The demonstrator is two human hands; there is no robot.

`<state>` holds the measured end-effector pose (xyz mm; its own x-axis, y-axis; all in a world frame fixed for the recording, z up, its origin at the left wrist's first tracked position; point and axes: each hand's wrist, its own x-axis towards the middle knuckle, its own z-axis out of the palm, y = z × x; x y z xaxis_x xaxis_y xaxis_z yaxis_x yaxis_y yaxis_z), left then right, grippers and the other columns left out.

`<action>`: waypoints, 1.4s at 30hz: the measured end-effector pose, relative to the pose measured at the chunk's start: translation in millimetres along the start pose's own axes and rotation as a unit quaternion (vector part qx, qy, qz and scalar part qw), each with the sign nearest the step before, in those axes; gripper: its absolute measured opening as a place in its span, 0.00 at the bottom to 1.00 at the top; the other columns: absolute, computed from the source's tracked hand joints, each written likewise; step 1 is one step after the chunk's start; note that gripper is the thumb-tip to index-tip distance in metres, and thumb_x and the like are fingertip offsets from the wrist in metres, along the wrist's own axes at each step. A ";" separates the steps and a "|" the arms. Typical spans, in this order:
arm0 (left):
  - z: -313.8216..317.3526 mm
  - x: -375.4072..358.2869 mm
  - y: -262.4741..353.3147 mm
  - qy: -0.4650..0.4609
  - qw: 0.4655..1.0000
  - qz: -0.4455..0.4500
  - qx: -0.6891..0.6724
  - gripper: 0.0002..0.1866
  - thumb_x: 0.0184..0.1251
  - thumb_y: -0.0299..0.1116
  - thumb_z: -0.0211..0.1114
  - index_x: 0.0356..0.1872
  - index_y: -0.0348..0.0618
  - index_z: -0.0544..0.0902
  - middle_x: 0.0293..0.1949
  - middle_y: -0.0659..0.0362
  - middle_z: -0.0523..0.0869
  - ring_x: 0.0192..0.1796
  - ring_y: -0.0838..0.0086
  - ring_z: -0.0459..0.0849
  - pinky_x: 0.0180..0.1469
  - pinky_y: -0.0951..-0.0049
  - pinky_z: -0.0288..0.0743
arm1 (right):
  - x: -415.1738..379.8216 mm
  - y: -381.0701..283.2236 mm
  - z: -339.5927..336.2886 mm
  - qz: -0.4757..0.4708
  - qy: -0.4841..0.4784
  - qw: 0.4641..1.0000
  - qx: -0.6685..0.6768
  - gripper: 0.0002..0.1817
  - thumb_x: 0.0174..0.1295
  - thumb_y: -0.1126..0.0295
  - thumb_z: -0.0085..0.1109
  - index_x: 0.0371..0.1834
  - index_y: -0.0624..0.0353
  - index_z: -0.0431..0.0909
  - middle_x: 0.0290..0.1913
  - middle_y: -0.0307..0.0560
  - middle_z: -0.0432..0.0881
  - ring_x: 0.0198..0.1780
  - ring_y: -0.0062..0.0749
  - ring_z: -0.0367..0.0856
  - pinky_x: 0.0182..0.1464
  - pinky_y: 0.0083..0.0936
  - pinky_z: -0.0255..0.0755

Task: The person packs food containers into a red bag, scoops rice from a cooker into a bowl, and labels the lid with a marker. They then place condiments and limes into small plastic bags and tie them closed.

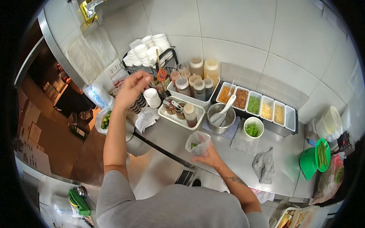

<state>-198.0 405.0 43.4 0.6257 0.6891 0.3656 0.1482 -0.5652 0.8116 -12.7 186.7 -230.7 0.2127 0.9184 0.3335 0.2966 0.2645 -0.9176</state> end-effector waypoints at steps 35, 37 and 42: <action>177.5 -115.1 -41.2 -0.263 0.772 0.351 0.460 0.09 0.52 0.22 0.56 0.35 0.37 0.79 0.36 0.49 0.79 0.43 0.60 0.79 0.40 0.67 0.73 | 33.0 5.2 12.7 0.125 -0.182 0.969 0.108 0.18 0.50 0.69 0.63 0.44 0.62 0.77 0.45 0.48 0.79 0.45 0.37 0.78 0.50 0.33 0.71; 168.6 -111.3 -56.9 -0.322 0.766 0.246 0.499 0.08 0.53 0.24 0.55 0.34 0.37 0.79 0.31 0.51 0.79 0.34 0.64 0.79 0.33 0.70 0.72 | 32.9 2.2 9.7 0.071 -0.161 0.984 0.028 0.18 0.50 0.69 0.63 0.45 0.61 0.77 0.44 0.48 0.80 0.45 0.39 0.78 0.48 0.32 0.71; 160.1 -117.4 -49.5 -0.301 0.899 -0.319 -0.017 0.09 0.59 0.32 0.56 0.31 0.37 0.78 0.15 0.62 0.70 0.12 0.75 0.65 0.15 0.72 0.59 | 22.5 -19.6 11.3 -0.109 -0.002 0.963 -0.247 0.20 0.52 0.63 0.66 0.44 0.64 0.76 0.41 0.49 0.79 0.45 0.43 0.76 0.39 0.31 0.71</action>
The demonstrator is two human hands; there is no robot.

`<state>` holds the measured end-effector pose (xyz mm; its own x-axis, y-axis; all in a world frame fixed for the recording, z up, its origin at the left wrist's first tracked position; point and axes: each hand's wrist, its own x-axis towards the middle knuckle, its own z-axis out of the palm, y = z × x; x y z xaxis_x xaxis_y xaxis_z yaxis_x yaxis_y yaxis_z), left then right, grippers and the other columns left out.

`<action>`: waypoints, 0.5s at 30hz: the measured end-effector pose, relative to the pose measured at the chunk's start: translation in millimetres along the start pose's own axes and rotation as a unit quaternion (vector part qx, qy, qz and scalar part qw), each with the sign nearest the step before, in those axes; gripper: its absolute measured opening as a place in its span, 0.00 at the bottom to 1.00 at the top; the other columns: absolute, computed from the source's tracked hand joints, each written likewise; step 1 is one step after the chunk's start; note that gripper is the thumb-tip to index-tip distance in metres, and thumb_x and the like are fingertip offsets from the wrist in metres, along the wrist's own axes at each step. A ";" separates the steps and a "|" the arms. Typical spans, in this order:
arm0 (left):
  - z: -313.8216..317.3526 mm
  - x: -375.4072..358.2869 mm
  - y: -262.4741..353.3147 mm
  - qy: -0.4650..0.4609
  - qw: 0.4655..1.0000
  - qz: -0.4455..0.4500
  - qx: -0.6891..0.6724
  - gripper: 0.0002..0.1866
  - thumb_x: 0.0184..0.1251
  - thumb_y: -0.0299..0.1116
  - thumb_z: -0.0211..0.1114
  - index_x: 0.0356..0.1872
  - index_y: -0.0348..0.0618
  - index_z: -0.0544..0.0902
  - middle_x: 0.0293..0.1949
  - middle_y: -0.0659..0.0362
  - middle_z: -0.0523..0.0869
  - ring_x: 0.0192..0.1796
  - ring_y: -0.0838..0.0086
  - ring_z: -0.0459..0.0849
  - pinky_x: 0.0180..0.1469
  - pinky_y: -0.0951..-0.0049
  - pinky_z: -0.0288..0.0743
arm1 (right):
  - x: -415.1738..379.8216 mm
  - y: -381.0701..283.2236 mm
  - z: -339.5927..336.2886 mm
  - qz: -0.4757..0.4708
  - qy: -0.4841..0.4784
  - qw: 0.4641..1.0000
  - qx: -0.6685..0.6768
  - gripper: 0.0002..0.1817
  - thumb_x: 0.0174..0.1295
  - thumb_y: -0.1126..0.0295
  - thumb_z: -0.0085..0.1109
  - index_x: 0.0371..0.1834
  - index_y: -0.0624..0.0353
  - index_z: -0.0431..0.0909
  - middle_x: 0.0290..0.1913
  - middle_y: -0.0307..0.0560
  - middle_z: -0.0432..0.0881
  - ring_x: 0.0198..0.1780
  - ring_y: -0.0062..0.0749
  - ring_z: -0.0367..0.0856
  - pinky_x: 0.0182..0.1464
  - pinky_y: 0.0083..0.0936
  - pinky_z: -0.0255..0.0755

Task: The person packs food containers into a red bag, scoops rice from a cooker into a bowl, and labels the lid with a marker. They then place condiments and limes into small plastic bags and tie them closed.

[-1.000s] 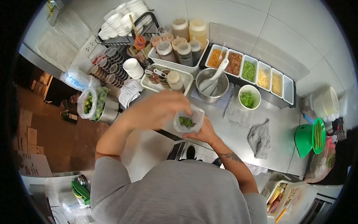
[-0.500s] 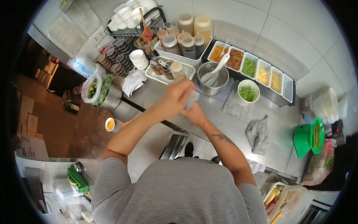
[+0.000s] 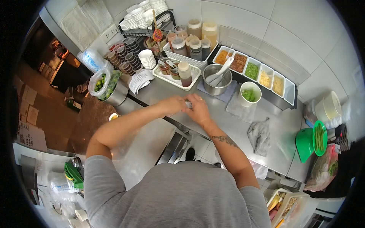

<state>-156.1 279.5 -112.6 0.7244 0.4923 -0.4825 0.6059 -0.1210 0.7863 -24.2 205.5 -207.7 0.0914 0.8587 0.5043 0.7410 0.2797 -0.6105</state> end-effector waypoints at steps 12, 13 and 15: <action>87.2 -24.0 -31.1 0.018 0.926 -0.022 -0.376 0.07 0.65 0.35 0.55 0.34 0.42 0.73 0.20 0.64 0.71 0.17 0.79 0.67 0.17 0.76 0.61 | -13.3 -45.9 -40.1 0.480 -0.056 0.645 0.592 0.14 0.59 0.64 0.60 0.38 0.67 0.79 0.33 0.46 0.82 0.32 0.30 0.79 0.39 0.25 0.73; 91.1 -28.0 -35.7 0.023 0.922 -0.018 -0.386 0.07 0.66 0.34 0.54 0.34 0.42 0.72 0.22 0.64 0.72 0.19 0.78 0.69 0.19 0.75 0.63 | -14.6 -42.2 -37.0 0.461 -0.068 0.703 0.537 0.13 0.58 0.65 0.60 0.37 0.66 0.80 0.34 0.47 0.82 0.33 0.32 0.79 0.39 0.26 0.73; 97.6 -32.4 -41.6 0.029 0.912 -0.012 -0.408 0.06 0.68 0.33 0.53 0.34 0.42 0.72 0.25 0.63 0.73 0.23 0.77 0.72 0.23 0.73 0.67 | -22.9 -29.3 -31.0 0.419 -0.089 0.805 0.412 0.11 0.56 0.67 0.59 0.35 0.64 0.80 0.36 0.48 0.82 0.33 0.35 0.79 0.41 0.26 0.73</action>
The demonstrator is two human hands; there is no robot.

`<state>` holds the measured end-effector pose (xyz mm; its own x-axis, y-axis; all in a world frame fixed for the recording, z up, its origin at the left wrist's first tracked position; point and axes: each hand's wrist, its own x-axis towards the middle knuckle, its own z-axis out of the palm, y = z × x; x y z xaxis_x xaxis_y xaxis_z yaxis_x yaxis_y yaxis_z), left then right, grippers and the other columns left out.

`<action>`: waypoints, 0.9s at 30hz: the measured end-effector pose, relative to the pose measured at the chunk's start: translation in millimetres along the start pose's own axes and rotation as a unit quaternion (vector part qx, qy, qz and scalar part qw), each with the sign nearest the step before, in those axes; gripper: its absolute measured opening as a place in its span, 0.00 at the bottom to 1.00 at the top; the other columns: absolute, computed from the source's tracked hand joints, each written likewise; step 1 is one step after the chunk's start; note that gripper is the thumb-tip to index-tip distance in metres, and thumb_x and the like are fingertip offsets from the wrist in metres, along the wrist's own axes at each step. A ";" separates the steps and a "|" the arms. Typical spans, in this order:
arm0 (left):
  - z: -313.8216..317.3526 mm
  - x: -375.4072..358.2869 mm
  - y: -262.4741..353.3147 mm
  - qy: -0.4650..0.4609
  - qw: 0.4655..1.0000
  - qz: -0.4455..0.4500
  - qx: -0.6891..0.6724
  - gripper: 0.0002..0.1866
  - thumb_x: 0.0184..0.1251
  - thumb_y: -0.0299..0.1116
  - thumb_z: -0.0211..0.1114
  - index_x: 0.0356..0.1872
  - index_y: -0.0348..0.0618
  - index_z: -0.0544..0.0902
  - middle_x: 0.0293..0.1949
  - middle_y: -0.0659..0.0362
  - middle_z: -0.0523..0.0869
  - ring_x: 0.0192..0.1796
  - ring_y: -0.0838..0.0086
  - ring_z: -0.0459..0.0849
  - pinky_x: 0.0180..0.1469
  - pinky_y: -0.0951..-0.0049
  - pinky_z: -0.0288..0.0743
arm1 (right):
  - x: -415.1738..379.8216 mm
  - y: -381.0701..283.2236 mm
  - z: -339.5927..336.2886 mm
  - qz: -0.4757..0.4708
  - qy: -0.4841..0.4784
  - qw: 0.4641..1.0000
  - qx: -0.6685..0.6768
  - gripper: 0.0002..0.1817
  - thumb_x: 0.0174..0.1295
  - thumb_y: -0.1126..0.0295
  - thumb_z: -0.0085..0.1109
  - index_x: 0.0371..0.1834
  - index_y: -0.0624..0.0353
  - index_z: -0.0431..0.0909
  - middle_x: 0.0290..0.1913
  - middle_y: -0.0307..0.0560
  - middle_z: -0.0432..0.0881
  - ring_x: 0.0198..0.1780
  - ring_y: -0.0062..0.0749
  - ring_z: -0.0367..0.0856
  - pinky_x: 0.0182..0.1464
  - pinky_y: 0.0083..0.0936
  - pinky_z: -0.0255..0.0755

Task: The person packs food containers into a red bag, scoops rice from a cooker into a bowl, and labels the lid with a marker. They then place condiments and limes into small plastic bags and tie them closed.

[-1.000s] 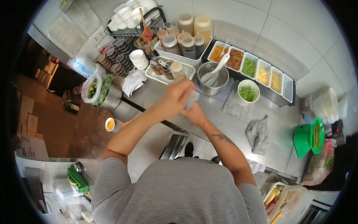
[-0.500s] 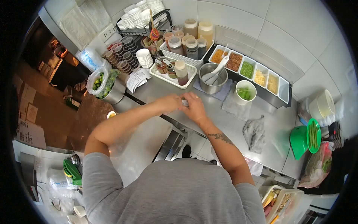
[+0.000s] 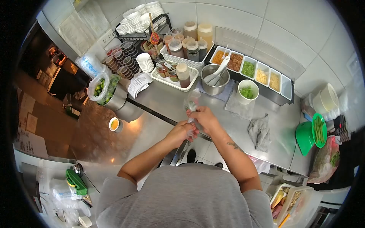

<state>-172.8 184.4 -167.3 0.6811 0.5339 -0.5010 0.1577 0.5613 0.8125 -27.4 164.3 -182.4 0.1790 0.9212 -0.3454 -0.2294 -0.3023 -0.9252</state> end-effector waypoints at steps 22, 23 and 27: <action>-59.4 44.2 83.9 -0.083 0.987 -0.052 0.131 0.06 0.64 0.27 0.55 0.27 0.40 0.72 0.19 0.64 0.71 0.18 0.81 0.68 0.15 0.81 0.55 | -12.2 -44.3 -4.9 -0.570 -0.004 0.663 -0.485 0.10 0.51 0.76 0.60 0.38 0.57 0.79 0.37 0.44 0.77 0.38 0.39 0.79 0.39 0.31 0.76; -52.8 45.1 84.5 -0.062 0.988 -0.043 0.137 0.06 0.65 0.27 0.56 0.28 0.39 0.73 0.20 0.63 0.71 0.19 0.81 0.69 0.15 0.80 0.56 | -10.0 -39.1 -7.9 -0.560 0.008 0.676 -0.479 0.11 0.51 0.77 0.60 0.39 0.57 0.79 0.38 0.45 0.77 0.39 0.39 0.78 0.40 0.31 0.76; -45.4 49.1 75.4 -0.047 0.964 0.054 0.257 0.06 0.68 0.27 0.55 0.31 0.37 0.75 0.22 0.62 0.75 0.21 0.79 0.73 0.18 0.80 0.62 | -6.6 -15.5 -10.8 -0.512 0.079 0.735 -0.437 0.13 0.51 0.79 0.60 0.42 0.59 0.79 0.38 0.47 0.77 0.41 0.42 0.78 0.41 0.32 0.75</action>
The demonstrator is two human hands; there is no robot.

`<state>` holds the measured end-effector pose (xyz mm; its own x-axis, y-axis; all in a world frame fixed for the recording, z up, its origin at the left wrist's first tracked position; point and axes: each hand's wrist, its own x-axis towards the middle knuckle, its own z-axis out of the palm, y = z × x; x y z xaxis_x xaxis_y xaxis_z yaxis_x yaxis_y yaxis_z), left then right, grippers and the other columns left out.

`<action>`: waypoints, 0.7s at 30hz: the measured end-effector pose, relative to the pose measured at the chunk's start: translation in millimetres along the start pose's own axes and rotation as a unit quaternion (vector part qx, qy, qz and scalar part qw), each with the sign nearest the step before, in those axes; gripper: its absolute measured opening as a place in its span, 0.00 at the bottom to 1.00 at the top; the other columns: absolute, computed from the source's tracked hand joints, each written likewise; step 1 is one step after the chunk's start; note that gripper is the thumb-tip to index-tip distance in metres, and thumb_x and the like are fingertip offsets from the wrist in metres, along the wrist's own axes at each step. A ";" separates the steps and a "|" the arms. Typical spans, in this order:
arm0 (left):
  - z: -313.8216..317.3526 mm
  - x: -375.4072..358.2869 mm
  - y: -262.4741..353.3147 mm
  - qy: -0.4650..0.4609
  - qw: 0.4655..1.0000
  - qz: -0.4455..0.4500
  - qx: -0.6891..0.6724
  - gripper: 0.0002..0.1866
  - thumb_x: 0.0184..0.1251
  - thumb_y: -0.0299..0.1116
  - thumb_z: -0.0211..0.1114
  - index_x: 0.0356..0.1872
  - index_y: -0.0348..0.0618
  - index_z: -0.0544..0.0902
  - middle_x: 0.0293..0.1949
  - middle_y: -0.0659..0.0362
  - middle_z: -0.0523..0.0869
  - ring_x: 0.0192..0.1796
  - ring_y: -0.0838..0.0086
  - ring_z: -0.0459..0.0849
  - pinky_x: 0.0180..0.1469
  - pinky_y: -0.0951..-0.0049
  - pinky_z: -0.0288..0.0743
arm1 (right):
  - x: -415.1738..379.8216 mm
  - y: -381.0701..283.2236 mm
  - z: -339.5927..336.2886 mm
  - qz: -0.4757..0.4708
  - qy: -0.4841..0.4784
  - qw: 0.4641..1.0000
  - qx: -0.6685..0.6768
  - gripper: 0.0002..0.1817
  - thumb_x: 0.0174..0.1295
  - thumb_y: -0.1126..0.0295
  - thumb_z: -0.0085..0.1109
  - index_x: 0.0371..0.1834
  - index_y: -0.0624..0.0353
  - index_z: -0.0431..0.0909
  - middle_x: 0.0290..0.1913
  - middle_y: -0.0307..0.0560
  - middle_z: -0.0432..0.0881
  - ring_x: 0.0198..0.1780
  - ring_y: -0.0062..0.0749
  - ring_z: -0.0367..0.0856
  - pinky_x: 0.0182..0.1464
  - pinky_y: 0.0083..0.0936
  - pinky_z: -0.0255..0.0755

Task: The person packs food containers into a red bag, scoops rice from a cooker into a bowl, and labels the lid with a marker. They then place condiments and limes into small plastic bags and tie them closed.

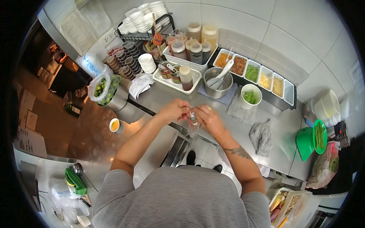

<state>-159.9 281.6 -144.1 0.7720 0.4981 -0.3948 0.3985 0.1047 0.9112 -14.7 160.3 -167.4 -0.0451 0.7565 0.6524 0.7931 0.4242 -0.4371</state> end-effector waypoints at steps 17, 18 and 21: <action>25.1 -1.0 -21.0 0.145 0.958 0.204 0.139 0.05 0.60 0.26 0.59 0.35 0.36 0.74 0.31 0.50 0.77 0.31 0.63 0.78 0.35 0.66 0.72 | -1.6 -1.6 22.5 0.243 0.074 0.962 0.101 0.08 0.51 0.78 0.62 0.35 0.64 0.78 0.32 0.52 0.77 0.32 0.40 0.78 0.35 0.31 0.73; 25.4 -0.5 -21.1 0.154 0.953 0.208 0.158 0.06 0.58 0.25 0.59 0.34 0.36 0.74 0.32 0.49 0.77 0.32 0.60 0.78 0.36 0.65 0.72 | -0.6 -2.5 21.8 0.269 0.070 0.953 0.118 0.07 0.51 0.78 0.62 0.34 0.65 0.78 0.32 0.52 0.77 0.31 0.38 0.78 0.34 0.29 0.72; 26.5 1.9 -19.6 0.166 0.938 0.222 0.208 0.07 0.54 0.22 0.59 0.34 0.35 0.71 0.33 0.46 0.76 0.37 0.54 0.77 0.40 0.61 0.71 | -2.6 0.0 26.9 0.308 0.082 0.933 0.166 0.06 0.51 0.78 0.63 0.32 0.67 0.78 0.29 0.48 0.76 0.29 0.30 0.75 0.31 0.25 0.70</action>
<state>-153.1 257.8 -165.9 0.7387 0.6607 0.1333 0.2867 -0.4870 0.8250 -30.9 171.7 -185.7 0.4735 0.8324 0.2878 0.4046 0.0846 -0.9106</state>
